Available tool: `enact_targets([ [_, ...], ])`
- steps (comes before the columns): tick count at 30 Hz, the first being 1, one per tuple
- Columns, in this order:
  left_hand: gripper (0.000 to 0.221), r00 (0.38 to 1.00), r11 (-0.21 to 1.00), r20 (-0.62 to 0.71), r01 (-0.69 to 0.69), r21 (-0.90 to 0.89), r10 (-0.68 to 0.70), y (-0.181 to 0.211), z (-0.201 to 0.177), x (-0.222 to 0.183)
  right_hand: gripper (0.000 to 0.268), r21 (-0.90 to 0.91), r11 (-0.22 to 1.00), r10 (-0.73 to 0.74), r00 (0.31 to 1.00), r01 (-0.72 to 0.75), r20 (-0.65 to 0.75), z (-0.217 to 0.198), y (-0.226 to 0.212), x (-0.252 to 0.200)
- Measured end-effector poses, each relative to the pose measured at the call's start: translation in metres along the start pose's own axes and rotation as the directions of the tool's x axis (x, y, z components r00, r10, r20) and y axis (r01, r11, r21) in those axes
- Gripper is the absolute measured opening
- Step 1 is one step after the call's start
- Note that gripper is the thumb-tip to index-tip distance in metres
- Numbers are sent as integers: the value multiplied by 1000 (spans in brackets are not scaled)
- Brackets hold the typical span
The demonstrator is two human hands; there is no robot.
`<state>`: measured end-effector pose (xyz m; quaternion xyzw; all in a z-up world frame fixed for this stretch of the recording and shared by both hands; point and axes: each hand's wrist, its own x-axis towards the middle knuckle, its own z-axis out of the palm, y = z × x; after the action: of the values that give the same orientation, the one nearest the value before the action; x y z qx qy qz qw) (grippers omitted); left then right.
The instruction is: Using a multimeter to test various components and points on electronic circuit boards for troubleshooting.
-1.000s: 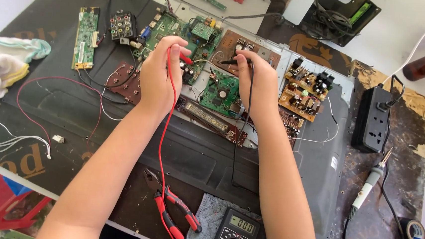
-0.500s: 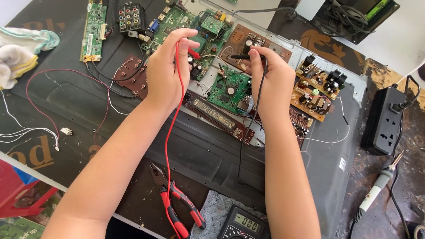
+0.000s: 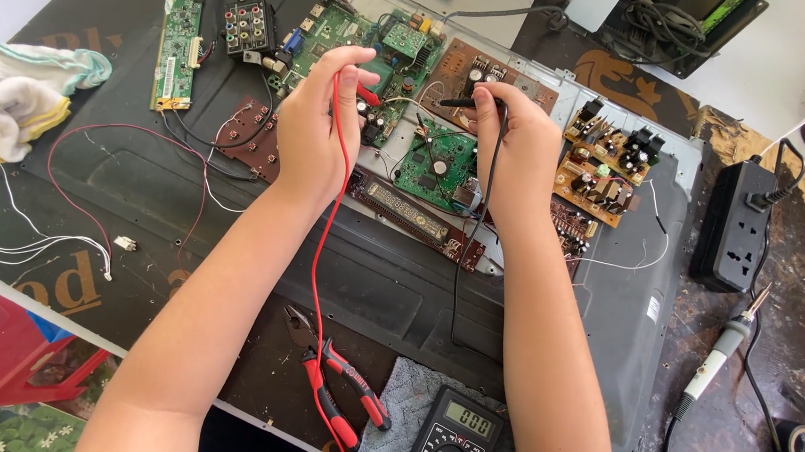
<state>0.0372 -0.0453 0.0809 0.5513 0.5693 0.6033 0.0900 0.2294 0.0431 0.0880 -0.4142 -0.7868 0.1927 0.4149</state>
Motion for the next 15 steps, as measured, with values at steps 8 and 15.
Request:
enact_targets([
  [8, 25, 1000, 999, -2, -25, 26, 25, 0, 0, 0, 27, 3, 999, 40, 999, -40, 16, -1, 0, 0],
  [15, 26, 997, 995, 5, -71, 64, 71, -1, -1, 0, 27, -60, 998, -22, 1000, 22, 8, -1, 0, 0],
])
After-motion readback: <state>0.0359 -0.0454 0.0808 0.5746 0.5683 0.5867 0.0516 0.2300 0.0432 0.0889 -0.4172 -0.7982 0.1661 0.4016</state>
